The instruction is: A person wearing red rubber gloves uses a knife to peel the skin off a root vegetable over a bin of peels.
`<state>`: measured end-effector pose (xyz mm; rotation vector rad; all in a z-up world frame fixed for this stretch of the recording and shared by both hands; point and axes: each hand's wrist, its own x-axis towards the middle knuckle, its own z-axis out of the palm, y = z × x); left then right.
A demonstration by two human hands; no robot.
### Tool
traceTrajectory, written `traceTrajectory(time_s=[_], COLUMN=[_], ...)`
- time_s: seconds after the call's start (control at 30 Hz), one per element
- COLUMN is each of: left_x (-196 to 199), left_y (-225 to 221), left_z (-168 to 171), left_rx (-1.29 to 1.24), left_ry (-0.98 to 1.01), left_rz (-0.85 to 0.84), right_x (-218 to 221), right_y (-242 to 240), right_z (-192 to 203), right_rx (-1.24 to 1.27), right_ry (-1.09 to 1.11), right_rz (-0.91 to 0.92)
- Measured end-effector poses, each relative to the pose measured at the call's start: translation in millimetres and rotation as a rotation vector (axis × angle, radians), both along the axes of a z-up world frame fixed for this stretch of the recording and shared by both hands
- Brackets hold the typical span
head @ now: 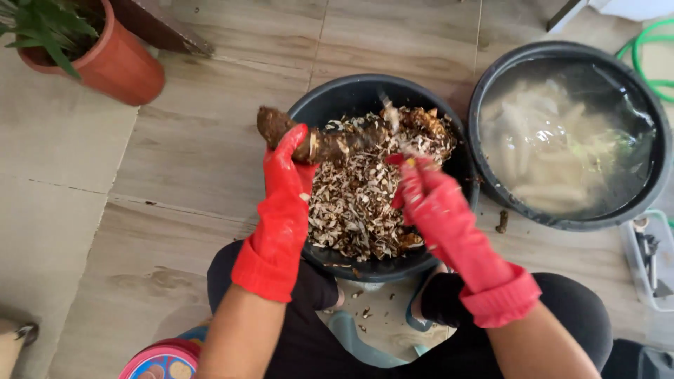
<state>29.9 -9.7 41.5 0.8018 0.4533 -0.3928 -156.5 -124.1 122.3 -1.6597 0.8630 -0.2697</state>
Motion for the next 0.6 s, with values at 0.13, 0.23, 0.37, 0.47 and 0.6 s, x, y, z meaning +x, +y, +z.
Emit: traceTrajectory(time_s=[0.13, 0.23, 0.37, 0.47, 0.6], left_x=[-12, -16, -10, -10, -6], left_y=[-1, -1, 0, 2, 8], left_z=[1, 8, -1, 3, -1], left_rx=[0.023, 0.104, 0.115, 0.175, -0.052], left_ry=[0.072, 0.096, 0.125, 0.109, 0.144], left_rz=[0.120, 0.179, 0.232, 0.218, 0.240], right_x=[14, 23, 28, 19, 40], right_y=[13, 14, 34, 27, 15], right_z=[-31, -39, 20, 21, -74], right_rx=[0.065, 0.051, -0.098, -0.267, -0.115], right_ry=[0.136, 0.132, -0.057, -0.230, 0.015], right_rz=[0.072, 0.064, 0.028, 0.118, 0.106])
